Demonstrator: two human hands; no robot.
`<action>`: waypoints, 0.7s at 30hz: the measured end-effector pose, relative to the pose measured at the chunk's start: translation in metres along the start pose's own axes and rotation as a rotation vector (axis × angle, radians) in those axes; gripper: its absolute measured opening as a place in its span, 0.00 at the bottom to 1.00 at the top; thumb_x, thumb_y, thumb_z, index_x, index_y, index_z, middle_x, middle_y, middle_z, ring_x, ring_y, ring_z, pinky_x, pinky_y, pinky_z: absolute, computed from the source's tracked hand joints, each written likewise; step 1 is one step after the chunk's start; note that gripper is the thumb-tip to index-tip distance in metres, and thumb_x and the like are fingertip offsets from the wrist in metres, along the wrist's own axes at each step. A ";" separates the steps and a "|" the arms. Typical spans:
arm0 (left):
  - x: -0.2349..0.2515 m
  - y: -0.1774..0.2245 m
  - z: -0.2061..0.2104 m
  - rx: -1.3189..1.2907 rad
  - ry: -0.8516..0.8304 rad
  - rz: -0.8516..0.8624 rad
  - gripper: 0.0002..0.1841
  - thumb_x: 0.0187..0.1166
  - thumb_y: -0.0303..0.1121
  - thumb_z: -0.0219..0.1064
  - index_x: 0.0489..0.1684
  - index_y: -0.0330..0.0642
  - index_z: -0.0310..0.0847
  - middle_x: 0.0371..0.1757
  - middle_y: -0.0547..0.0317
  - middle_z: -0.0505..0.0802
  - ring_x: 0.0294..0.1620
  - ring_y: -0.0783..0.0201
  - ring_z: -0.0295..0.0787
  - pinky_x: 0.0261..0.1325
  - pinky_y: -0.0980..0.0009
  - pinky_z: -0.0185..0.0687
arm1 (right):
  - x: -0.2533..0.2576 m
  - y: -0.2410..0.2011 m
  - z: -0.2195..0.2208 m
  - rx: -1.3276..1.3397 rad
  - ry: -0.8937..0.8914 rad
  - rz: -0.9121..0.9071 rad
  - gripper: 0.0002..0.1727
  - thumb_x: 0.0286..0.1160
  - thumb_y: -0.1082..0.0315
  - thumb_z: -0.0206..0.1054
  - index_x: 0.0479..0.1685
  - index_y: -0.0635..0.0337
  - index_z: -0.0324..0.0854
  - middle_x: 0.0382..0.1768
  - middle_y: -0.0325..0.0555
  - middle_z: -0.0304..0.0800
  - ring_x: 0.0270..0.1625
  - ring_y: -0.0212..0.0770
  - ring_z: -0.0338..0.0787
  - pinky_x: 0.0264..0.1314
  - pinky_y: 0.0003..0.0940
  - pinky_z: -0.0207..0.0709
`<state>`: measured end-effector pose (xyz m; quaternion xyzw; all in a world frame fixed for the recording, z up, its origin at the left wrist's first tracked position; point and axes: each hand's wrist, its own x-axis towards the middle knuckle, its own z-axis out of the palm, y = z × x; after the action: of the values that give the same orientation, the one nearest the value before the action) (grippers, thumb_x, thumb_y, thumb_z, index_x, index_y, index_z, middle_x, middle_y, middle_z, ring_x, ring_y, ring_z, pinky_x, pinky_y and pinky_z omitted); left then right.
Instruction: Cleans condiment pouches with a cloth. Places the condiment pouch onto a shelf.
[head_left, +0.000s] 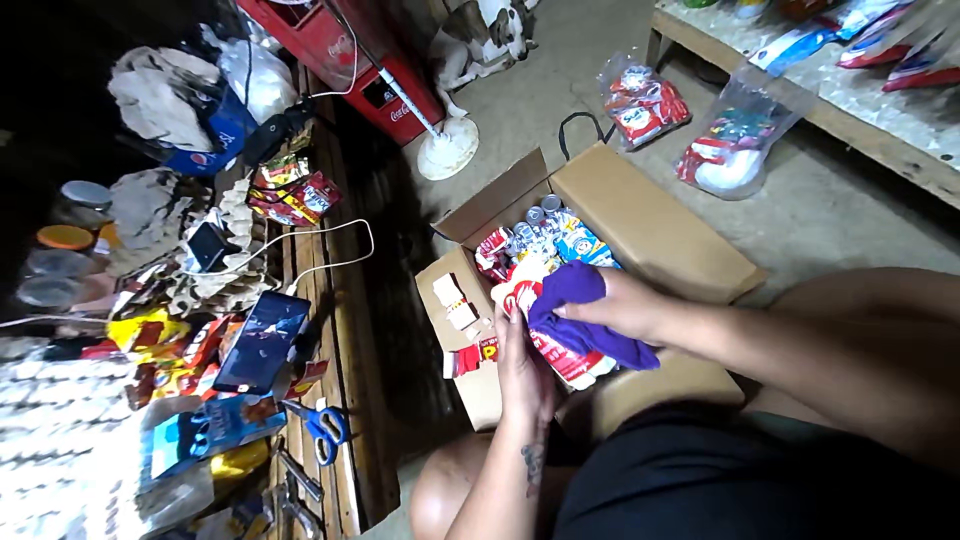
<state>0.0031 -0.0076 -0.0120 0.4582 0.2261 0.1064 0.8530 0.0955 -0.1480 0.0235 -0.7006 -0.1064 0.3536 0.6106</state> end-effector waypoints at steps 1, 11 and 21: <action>0.000 -0.001 -0.001 0.061 -0.015 0.030 0.32 0.92 0.42 0.46 0.93 0.48 0.41 0.81 0.51 0.72 0.75 0.62 0.77 0.74 0.64 0.76 | 0.001 0.001 -0.001 0.008 0.031 -0.003 0.19 0.74 0.64 0.75 0.60 0.63 0.82 0.49 0.46 0.90 0.53 0.31 0.89 0.62 0.32 0.81; -0.007 -0.019 -0.010 0.113 -0.258 0.092 0.46 0.81 0.62 0.55 0.94 0.43 0.42 0.89 0.55 0.65 0.80 0.70 0.71 0.78 0.68 0.71 | -0.015 0.007 0.002 -0.474 0.005 -0.386 0.25 0.68 0.62 0.76 0.62 0.67 0.84 0.56 0.63 0.90 0.62 0.59 0.88 0.67 0.60 0.77; -0.007 -0.021 -0.014 -0.398 -0.374 -0.138 0.24 0.66 0.58 0.75 0.50 0.51 0.91 0.46 0.60 0.96 0.51 0.67 0.95 0.56 0.65 0.90 | -0.022 0.005 0.004 -0.109 0.043 -0.601 0.26 0.59 0.66 0.80 0.59 0.69 0.83 0.53 0.48 0.91 0.59 0.23 0.86 0.68 0.19 0.75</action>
<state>-0.0104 -0.0116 -0.0346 0.2771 0.0702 0.0041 0.9583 0.0762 -0.1588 0.0269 -0.6767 -0.3149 0.1362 0.6514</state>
